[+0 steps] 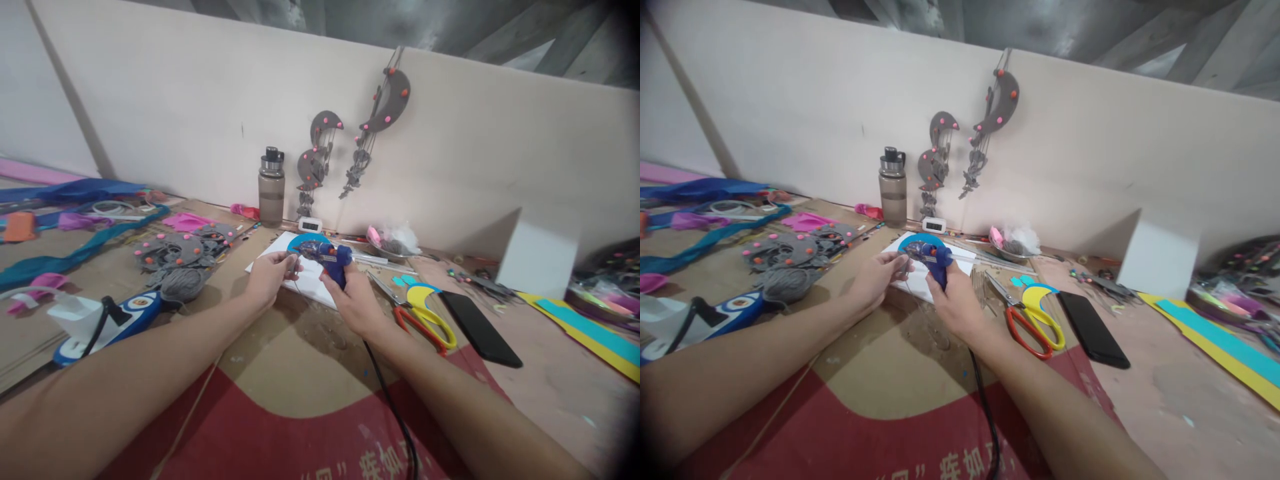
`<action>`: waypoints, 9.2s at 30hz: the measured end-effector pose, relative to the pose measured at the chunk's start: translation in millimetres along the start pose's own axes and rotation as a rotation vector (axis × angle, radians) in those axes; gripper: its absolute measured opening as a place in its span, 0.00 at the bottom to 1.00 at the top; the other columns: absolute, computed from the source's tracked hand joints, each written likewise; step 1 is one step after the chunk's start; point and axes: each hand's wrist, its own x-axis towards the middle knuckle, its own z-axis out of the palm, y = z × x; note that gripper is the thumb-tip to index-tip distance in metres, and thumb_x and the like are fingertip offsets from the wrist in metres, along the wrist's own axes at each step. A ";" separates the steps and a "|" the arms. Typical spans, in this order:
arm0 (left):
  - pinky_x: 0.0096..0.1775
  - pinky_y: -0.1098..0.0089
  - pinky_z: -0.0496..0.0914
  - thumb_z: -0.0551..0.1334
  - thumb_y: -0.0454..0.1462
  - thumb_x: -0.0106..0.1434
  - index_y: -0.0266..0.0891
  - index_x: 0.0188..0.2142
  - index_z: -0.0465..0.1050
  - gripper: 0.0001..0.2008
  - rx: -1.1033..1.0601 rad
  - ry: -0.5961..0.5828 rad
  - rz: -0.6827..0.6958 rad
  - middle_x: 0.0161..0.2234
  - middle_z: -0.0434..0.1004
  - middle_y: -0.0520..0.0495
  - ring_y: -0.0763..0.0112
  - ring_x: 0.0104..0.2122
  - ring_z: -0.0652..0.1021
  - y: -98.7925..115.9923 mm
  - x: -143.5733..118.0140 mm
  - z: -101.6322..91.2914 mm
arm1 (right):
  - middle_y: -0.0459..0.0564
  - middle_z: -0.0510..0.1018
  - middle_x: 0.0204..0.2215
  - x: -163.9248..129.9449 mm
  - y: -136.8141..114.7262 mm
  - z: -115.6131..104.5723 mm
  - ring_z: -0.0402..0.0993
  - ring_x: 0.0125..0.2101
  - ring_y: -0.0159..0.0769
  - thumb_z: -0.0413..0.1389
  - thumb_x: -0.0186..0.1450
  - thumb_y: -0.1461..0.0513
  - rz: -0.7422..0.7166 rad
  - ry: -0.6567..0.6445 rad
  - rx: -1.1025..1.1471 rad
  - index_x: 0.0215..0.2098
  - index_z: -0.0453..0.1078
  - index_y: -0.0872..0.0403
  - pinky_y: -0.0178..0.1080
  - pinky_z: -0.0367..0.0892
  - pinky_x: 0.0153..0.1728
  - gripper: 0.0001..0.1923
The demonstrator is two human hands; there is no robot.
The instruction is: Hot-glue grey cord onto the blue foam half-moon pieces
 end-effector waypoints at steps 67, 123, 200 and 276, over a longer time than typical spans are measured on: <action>0.26 0.75 0.67 0.65 0.40 0.50 0.33 0.28 0.74 0.11 -0.070 0.075 0.069 0.25 0.75 0.47 0.74 0.26 0.74 5.8 1.5 0.1 | 0.55 0.76 0.35 2.5 9.4 4.0 0.70 0.32 0.39 0.48 0.62 0.58 0.118 0.000 -0.117 0.47 0.64 0.58 0.39 0.63 0.35 0.17; 0.28 0.73 0.67 0.61 0.43 0.56 0.39 0.30 0.72 0.10 0.359 -0.136 0.299 0.23 0.74 0.52 0.73 0.22 0.73 26.1 -44.7 22.7 | 0.44 0.70 0.32 -3.9 3.3 30.4 0.71 0.29 0.30 0.58 0.55 0.54 0.299 -0.033 0.721 0.35 0.59 0.52 0.33 0.65 0.26 0.15; 0.24 0.73 0.68 0.62 0.39 0.57 0.37 0.34 0.62 0.10 -0.116 -0.257 0.044 0.26 0.71 0.51 0.73 0.26 0.74 17.7 -43.2 30.8 | 0.46 0.75 0.23 -3.7 -9.7 18.0 0.69 0.26 0.31 0.55 0.55 0.56 0.368 0.204 0.537 0.24 0.69 0.56 0.34 0.63 0.31 0.10; 0.26 0.73 0.69 0.65 0.41 0.53 0.35 0.28 0.69 0.10 0.101 -0.311 -0.141 0.24 0.74 0.50 0.75 0.22 0.73 22.5 -37.8 27.1 | 0.41 0.64 0.19 -6.3 8.2 19.3 0.59 0.23 0.31 0.52 0.58 0.58 0.213 0.187 0.211 0.26 0.65 0.53 0.34 0.55 0.27 0.07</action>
